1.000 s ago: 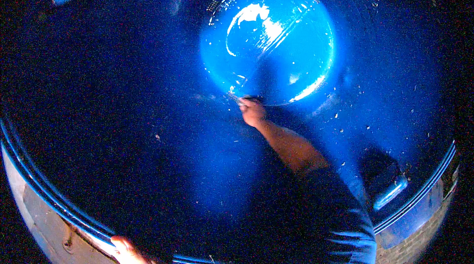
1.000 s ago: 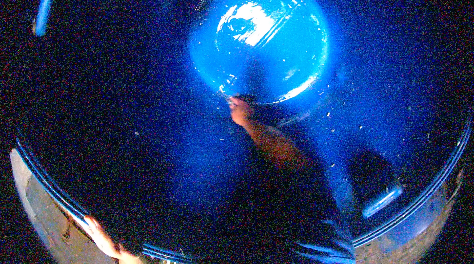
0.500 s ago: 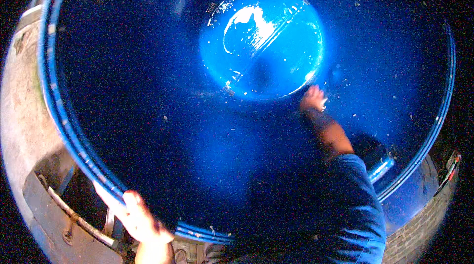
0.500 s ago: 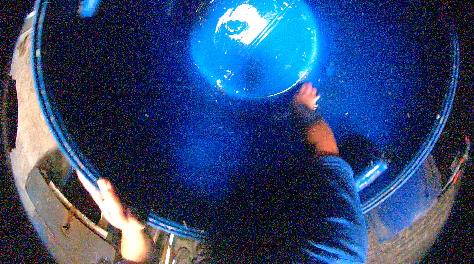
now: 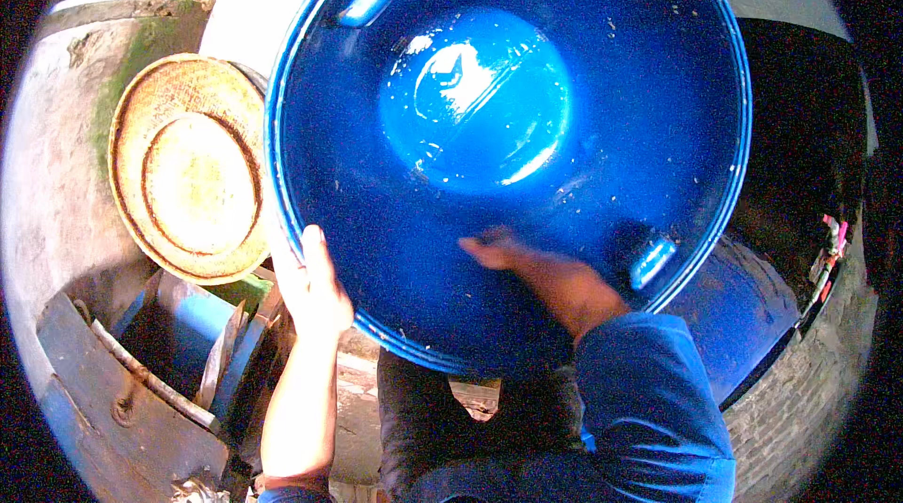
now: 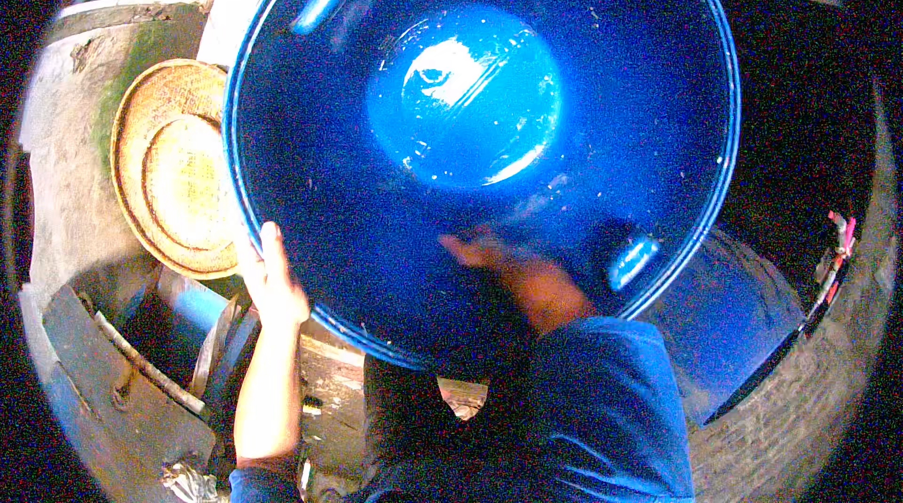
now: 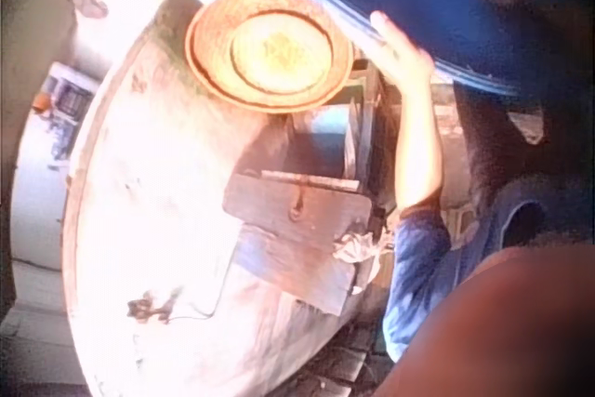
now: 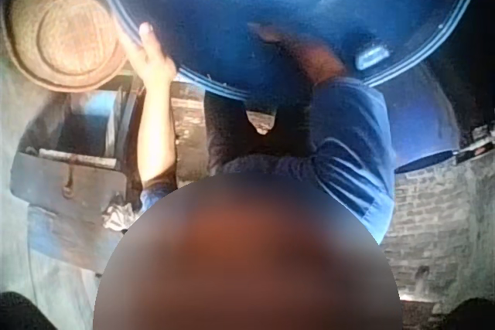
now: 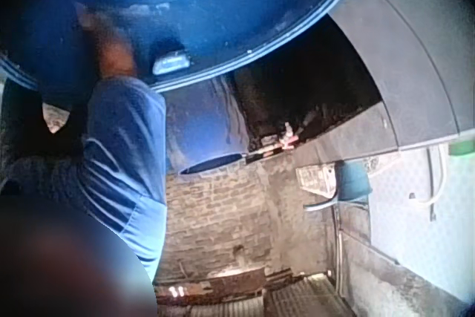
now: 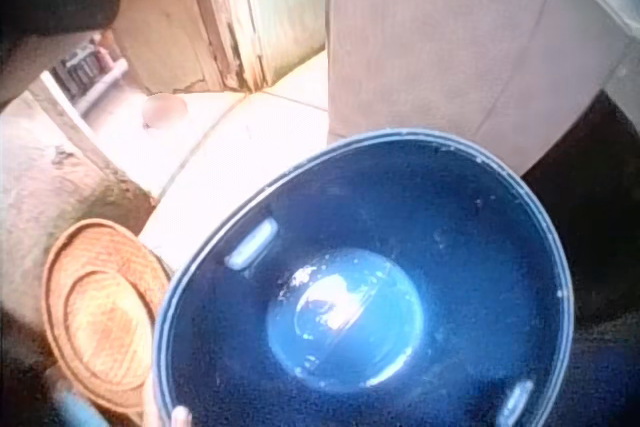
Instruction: The person scrubs the inside of a large blue plastic bucket with a steel wool pad, then rinses it with water from a scoop. They flip the bucket over and scrub the outside bottom surface, then rinse it again.
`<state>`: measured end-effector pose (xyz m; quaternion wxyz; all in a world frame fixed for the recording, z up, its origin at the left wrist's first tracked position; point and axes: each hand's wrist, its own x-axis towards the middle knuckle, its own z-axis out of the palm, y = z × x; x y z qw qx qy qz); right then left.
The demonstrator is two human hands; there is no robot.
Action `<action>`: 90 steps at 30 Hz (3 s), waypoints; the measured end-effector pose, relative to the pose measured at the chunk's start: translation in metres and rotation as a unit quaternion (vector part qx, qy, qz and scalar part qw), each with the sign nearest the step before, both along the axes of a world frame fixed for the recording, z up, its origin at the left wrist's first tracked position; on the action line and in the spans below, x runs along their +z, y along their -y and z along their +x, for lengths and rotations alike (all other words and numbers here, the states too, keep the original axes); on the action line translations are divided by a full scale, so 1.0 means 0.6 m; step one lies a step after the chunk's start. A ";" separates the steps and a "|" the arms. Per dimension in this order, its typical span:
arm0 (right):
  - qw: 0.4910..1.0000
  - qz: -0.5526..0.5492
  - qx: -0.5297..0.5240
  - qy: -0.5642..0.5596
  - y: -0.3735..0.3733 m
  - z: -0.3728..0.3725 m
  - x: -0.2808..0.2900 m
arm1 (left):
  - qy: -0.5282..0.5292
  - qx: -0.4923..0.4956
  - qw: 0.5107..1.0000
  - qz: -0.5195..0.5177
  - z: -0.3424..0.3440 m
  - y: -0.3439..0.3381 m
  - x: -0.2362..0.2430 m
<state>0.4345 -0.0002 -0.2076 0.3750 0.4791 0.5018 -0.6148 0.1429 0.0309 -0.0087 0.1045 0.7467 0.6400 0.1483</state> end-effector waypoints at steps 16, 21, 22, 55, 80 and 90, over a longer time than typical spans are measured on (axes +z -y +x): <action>0.903 0.018 -0.231 -0.363 0.061 -0.143 0.244 | 0.381 0.237 0.889 -0.092 0.058 -0.040 0.035; 0.976 -0.062 0.207 -0.038 -0.005 0.090 0.251 | 0.337 0.230 0.909 -0.080 0.058 -0.038 0.035; 0.967 -0.041 0.216 0.129 -0.009 0.101 0.247 | 0.328 0.236 0.911 -0.083 0.057 -0.037 0.034; 0.879 0.425 0.217 -0.010 -0.020 0.323 0.494 | 0.236 0.382 0.893 -0.036 0.220 0.134 0.049; 0.725 0.670 0.156 0.039 -0.285 0.464 0.457 | 0.116 0.297 0.946 -0.058 0.067 0.020 0.049; 0.741 0.671 -0.006 0.026 -0.210 0.462 0.408 | 0.060 0.197 0.978 -0.011 -0.032 -0.053 -0.011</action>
